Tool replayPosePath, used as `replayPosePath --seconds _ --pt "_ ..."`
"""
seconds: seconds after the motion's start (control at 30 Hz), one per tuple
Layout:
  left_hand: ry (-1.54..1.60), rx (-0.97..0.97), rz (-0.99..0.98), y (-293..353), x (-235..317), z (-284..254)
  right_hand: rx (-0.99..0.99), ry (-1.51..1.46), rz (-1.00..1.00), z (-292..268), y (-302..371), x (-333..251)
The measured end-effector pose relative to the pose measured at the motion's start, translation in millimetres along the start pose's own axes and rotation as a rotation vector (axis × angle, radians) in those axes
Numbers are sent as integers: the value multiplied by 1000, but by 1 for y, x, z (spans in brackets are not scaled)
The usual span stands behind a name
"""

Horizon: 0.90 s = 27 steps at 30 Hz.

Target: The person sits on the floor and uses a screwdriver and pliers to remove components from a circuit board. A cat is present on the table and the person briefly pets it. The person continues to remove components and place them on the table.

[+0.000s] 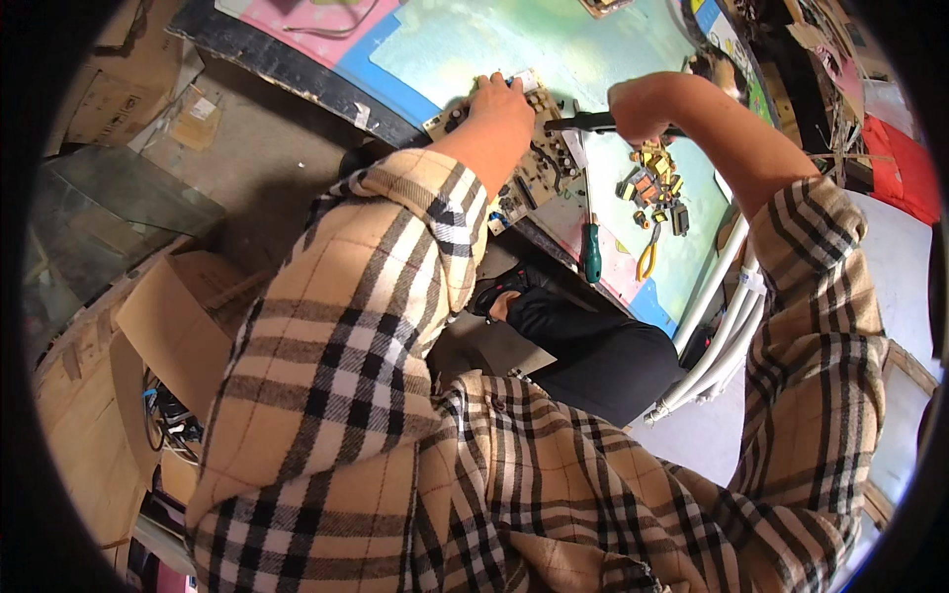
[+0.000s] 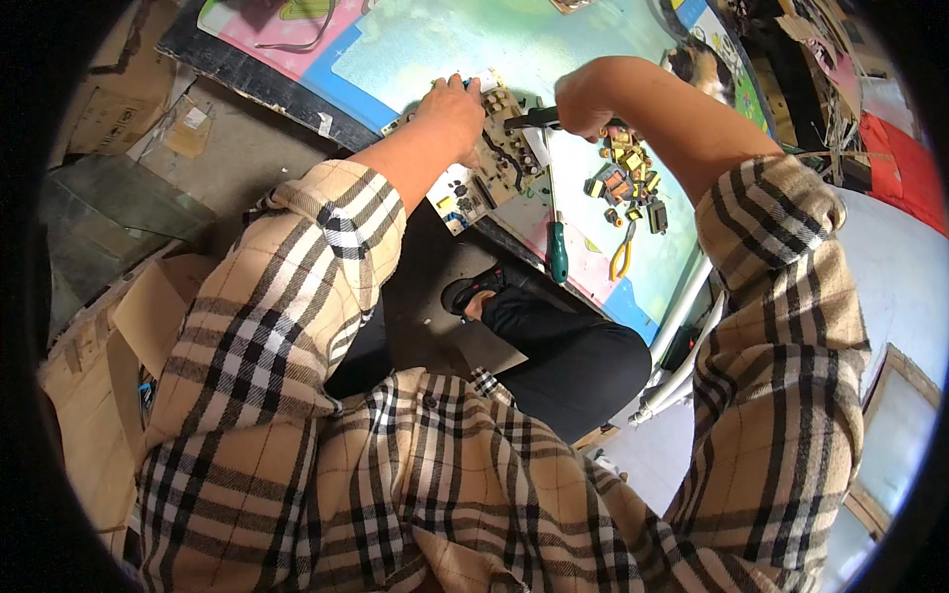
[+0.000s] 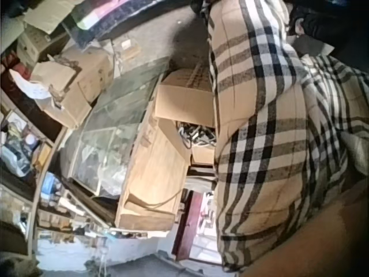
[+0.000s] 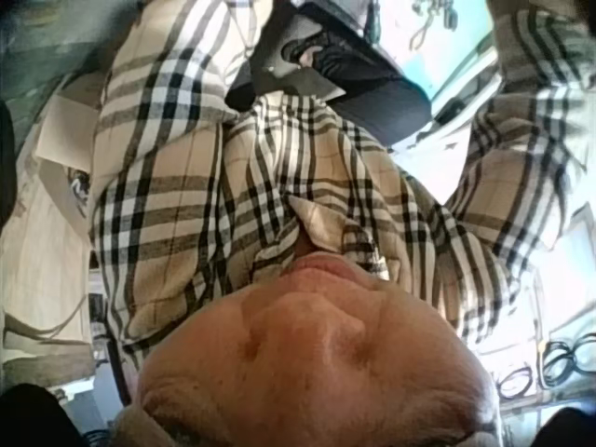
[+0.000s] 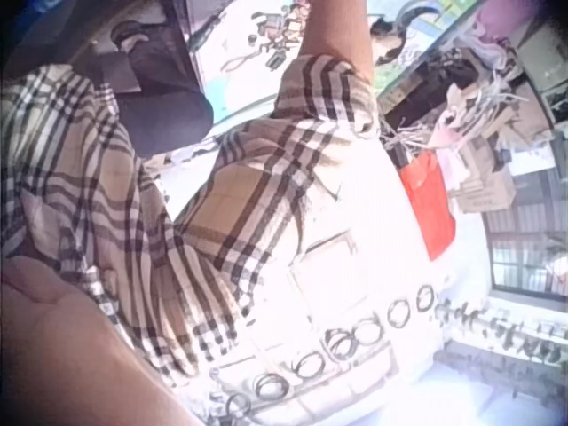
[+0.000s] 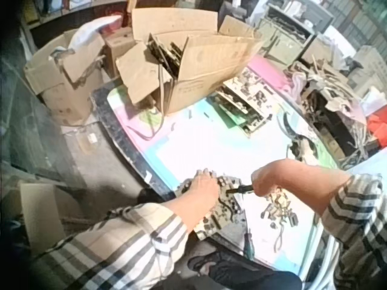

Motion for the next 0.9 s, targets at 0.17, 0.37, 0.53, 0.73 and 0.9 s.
replayPosePath --seconds 0.17,0.37,0.53,0.73,0.9 --pt "49 9 -3 1 2 1 -179 -545 -150 64 -19 32" --pt "12 23 2 6 2 -3 -168 -988 -323 113 -28 28" --pt "33 23 -9 5 0 -3 -126 -1281 -389 132 -23 14" --pt "50 0 10 11 5 -6 71 -1589 -600 177 -16 10" --pt "65 5 8 18 2 -8 227 -1921 -719 198 27 -21"
Point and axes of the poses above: each hand's wrist, its own y-axis away from the middle knuckle, its own z-axis out of the palm, x = y × z, the point moved 8 cm from there along -y, towards the middle knuckle, and after that the axes turned 10 degrees about y, right-handed, at the moved point
